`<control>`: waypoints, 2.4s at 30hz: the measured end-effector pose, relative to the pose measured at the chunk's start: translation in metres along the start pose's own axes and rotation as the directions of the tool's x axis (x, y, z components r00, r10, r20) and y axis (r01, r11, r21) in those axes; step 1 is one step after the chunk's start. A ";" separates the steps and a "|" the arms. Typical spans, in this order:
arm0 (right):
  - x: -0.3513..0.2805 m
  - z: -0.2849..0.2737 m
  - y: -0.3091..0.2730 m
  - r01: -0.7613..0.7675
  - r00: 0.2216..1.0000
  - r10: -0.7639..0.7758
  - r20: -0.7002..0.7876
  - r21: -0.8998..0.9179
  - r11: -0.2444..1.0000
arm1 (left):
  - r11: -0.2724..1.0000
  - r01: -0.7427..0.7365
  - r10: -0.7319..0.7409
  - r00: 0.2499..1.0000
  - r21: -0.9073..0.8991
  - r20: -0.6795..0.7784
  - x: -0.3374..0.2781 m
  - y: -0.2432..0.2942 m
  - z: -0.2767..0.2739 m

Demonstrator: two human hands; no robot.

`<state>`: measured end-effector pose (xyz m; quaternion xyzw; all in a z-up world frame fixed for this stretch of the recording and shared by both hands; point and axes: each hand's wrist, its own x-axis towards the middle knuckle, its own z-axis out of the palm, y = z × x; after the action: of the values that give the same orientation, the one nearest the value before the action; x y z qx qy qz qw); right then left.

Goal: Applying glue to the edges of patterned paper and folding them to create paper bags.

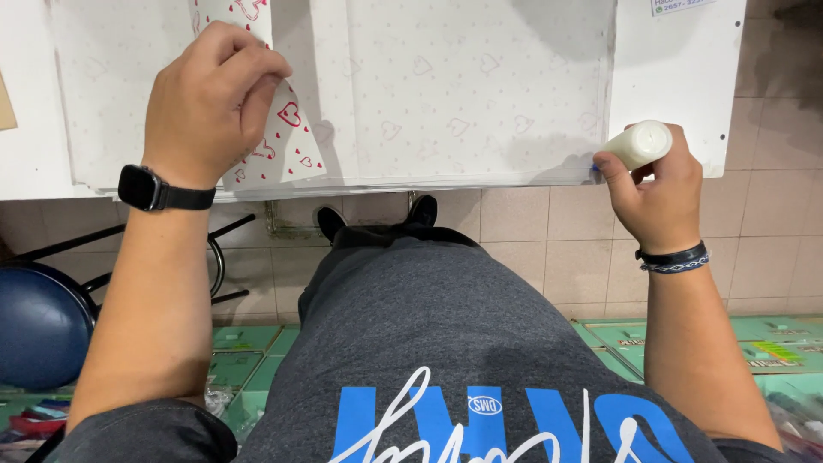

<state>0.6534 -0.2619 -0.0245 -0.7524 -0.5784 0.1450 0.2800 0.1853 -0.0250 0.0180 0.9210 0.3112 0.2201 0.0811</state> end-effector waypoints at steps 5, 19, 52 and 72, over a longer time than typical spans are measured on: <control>0.001 -0.006 0.013 -0.045 0.993 0.065 -0.101 0.191 0.981 | 1.000 -0.006 0.005 1.000 0.023 0.029 0.007 0.008 0.006; 0.066 0.012 0.121 -0.678 0.724 0.689 0.028 0.213 0.704 | 0.987 -0.144 0.150 0.986 -0.072 0.079 0.032 0.012 0.020; 0.047 0.165 -0.232 -0.363 0.925 0.301 0.231 0.310 0.878 | 0.797 -0.544 0.545 0.835 -0.263 -0.075 0.028 -0.011 0.082; 0.049 0.172 -0.229 -0.343 0.935 0.295 0.199 0.288 0.894 | 0.603 -0.725 0.774 0.632 -0.334 0.026 0.001 -0.015 0.085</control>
<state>0.3938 -0.1315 -0.0219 -0.7688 -0.4351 0.3368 0.3257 0.2170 -0.0130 -0.0617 0.9582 -0.1493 0.1988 0.1419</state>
